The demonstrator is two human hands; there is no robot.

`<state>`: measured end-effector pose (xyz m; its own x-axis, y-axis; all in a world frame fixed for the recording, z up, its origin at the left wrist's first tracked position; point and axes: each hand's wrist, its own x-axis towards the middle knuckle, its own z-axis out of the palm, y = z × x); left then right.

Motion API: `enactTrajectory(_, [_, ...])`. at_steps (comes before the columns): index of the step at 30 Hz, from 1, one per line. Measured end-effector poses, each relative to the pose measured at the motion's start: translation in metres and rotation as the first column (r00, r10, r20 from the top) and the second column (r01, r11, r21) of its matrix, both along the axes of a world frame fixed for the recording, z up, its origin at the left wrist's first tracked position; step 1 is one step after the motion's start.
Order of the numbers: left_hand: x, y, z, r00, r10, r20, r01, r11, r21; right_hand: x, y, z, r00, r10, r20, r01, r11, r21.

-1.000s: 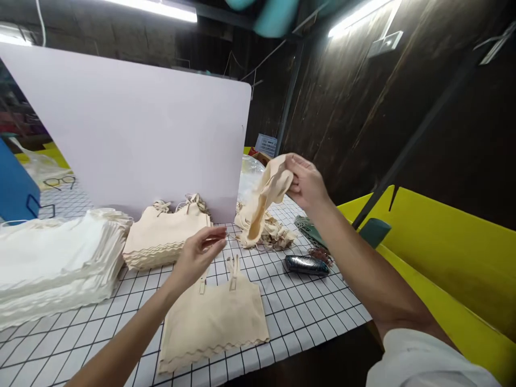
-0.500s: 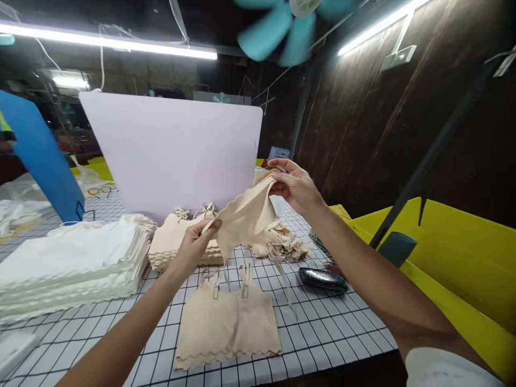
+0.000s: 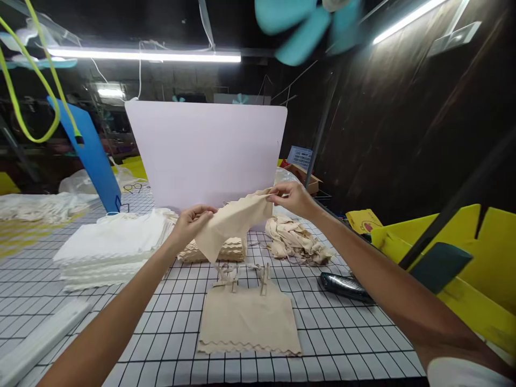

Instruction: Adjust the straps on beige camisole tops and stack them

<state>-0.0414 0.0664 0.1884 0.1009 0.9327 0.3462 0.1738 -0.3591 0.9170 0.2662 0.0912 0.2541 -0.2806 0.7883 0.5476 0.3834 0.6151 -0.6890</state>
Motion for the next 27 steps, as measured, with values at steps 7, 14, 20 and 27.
enactTrajectory(7, [-0.006, 0.018, -0.027, 0.985, -0.166, 0.048, 0.172, 0.97, -0.174, -0.03, -0.001, -0.005, 0.928, 0.237, -0.287, -0.324, 0.894, -0.309])
enactTrajectory(14, [0.032, 0.024, -0.01, 0.86, -0.476, 0.186, 0.494, 0.867, -0.065, -0.068, -0.001, -0.015, 0.927, 0.301, -0.223, -0.365, 0.856, -0.367])
enactTrajectory(20, [0.014, 0.021, 0.01, 0.86, -0.401, 0.316, 0.463, 0.873, -0.153, -0.023, 0.009, -0.007, 0.96, 0.269, -0.073, -0.267, 0.812, -0.519])
enactTrajectory(27, [-0.023, 0.021, 0.012, 0.917, -0.355, 0.181, 0.39, 0.895, -0.218, 0.029, 0.015, -0.015, 0.973, 0.211, -0.092, -0.228, 0.83, -0.509])
